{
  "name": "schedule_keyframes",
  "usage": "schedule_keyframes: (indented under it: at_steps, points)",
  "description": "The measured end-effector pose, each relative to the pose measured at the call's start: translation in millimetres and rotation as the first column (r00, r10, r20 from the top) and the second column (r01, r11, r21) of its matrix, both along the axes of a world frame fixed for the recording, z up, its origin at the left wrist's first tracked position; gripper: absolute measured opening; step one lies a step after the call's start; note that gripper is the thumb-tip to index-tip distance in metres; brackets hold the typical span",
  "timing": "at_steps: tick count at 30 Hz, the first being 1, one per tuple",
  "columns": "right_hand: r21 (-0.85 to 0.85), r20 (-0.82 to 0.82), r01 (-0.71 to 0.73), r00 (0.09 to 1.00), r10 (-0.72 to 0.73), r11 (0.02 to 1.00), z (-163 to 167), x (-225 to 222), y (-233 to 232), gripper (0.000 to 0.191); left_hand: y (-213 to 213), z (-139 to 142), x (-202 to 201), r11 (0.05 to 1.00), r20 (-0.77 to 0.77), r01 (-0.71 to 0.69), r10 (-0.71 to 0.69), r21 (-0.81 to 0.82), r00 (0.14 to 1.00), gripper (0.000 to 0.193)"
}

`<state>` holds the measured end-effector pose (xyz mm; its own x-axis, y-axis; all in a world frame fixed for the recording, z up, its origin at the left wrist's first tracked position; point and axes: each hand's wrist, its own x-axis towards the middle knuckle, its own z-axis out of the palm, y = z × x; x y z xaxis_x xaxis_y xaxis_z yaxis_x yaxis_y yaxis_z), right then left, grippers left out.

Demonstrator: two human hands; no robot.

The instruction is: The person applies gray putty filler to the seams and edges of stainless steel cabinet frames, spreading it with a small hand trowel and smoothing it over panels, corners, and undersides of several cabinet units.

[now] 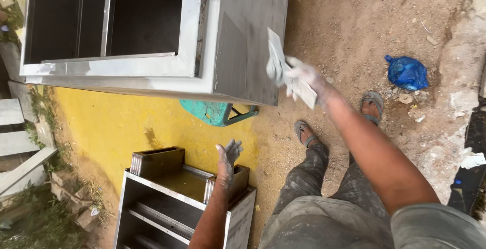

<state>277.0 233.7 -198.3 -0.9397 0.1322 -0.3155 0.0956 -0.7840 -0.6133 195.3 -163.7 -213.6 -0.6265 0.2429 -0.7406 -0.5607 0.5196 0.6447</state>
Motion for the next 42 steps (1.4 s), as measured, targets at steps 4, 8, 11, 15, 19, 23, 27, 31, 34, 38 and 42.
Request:
schedule_keyframes:
  at_steps: [4, 8, 11, 15, 19, 23, 27, 31, 34, 38, 42]
  points:
    - [0.442, 0.276, -0.144, 0.961, 0.019, 0.885, 13, -64, 7, 0.078, -37, -19, 37, 0.979, 0.148, -0.007, 0.037, -0.202, 0.988, 0.108]
    - [0.796, -0.121, 0.223, 0.969, -0.214, 0.562, 0, -43, -91, 0.082, -68, -30, 67, 0.985, 0.285, -0.019, 0.068, -0.171, 0.956, 0.105]
    - [0.73, 0.003, 0.035, 0.998, -0.055, 0.682, 2, 14, -173, 0.081, -74, -35, 73, 0.981, 0.358, -0.063, 0.127, -0.185, 0.925, 0.107]
    - [0.723, -0.095, 0.091, 0.995, -0.032, 0.685, 5, 57, -188, 0.073, -61, -44, 49, 0.979, 0.332, -0.071, 0.134, -0.193, 0.934, 0.107]
    - [0.741, -0.076, 0.234, 0.961, -0.267, 0.629, -24, 18, -94, 0.064, -39, -57, 22, 0.992, 0.165, -0.121, 0.114, 0.033, 0.98, 0.105]
    - [0.543, 0.23, -0.007, 0.963, -0.141, 0.84, -57, -52, -29, 0.075, -20, -72, 33, 0.995, 0.23, -0.095, 0.091, 0.007, 0.969, 0.104]
    - [0.859, -0.168, 0.306, 0.926, -0.338, 0.411, -55, -52, -88, 0.069, -14, -82, 70, 0.999, 0.35, -0.034, 0.023, 0.026, 0.936, 0.103]
    - [0.833, -0.061, 0.169, 0.974, -0.216, 0.527, -37, 23, -189, 0.062, -14, -85, 94, 1.0, 0.462, 0.01, -0.018, 0.019, 0.887, 0.103]
    - [0.67, 0.0, -0.044, 0.998, 0.06, 0.741, -17, 63, -194, 0.069, -6, -77, 88, 0.997, 0.475, -0.079, 0.064, 0.011, 0.878, 0.08]
    - [0.869, -0.391, 0.408, 0.913, -0.115, 0.28, 4, 46, -108, 0.061, 12, -51, 62, 0.994, 0.248, 0.029, -0.001, -0.109, 0.969, 0.091]
    - [0.854, -0.512, 0.509, 0.859, 0.001, 0.113, 32, -5, -38, 0.07, 27, -26, 52, 0.989, 0.163, -0.073, 0.094, -0.131, 0.982, 0.092]
